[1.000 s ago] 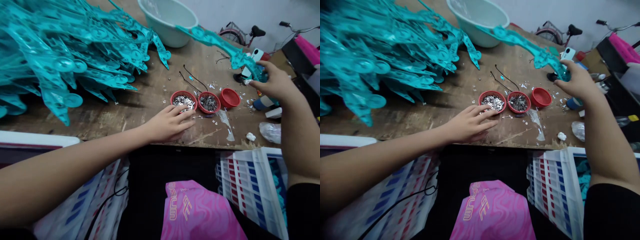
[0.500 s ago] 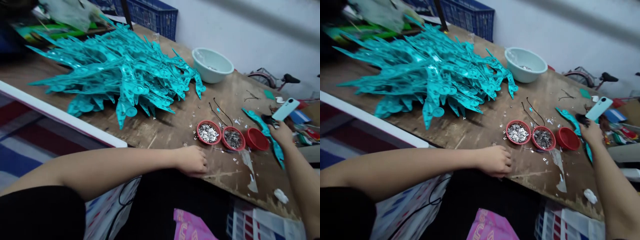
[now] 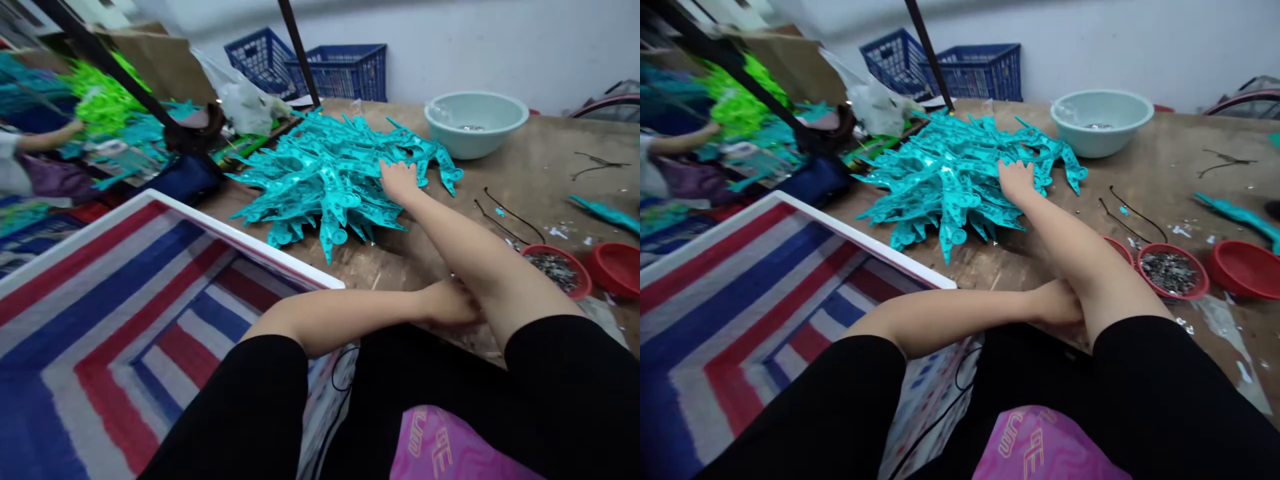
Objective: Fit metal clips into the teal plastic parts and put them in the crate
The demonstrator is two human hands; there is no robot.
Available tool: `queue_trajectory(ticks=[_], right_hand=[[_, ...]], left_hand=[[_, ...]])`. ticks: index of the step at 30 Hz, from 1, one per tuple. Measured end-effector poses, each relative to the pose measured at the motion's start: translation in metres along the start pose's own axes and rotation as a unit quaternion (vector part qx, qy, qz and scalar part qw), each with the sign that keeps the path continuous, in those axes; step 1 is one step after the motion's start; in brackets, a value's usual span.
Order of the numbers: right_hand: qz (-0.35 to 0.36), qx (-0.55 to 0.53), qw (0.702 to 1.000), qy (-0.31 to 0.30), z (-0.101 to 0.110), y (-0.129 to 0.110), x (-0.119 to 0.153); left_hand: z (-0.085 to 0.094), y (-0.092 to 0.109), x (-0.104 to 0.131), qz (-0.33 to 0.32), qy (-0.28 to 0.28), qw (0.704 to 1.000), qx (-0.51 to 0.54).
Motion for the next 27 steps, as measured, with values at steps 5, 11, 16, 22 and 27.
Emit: queue_trajectory(ticks=[5, 11, 16, 22, 27], right_hand=[[0.021, 0.065, 0.997, 0.043, 0.062, 0.000, -0.001], [-0.018, 0.176, 0.975, 0.132, 0.210, 0.023, 0.036], [-0.114, 0.238, 0.941, 0.212, 0.319, 0.061, 0.102], [-0.221, 0.149, 0.950, 0.163, 0.334, 0.149, 0.253], [-0.252, 0.000, 0.968, 0.020, 0.232, 0.221, 0.443]], left_hand=[[0.011, -0.005, 0.000, -0.014, 0.046, 0.998, -0.032], [0.013, -0.010, -0.001, -0.009, 0.071, 0.996, -0.046], [0.012, -0.017, -0.001, -0.002, 0.075, 0.995, -0.071], [0.031, -0.004, 0.002, -0.092, 0.107, 0.988, -0.057], [0.045, 0.041, 0.007, -0.190, 0.154, 0.970, 0.021]])
Point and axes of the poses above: each hand's wrist, its own x-axis away from the middle knuckle, its own z-axis out of the back of the hand, y = z × x, the point moved 7 cm from there along -x, towards the middle knuckle, and after that the axes turned 11 degrees about -x, right-handed, at the moved point
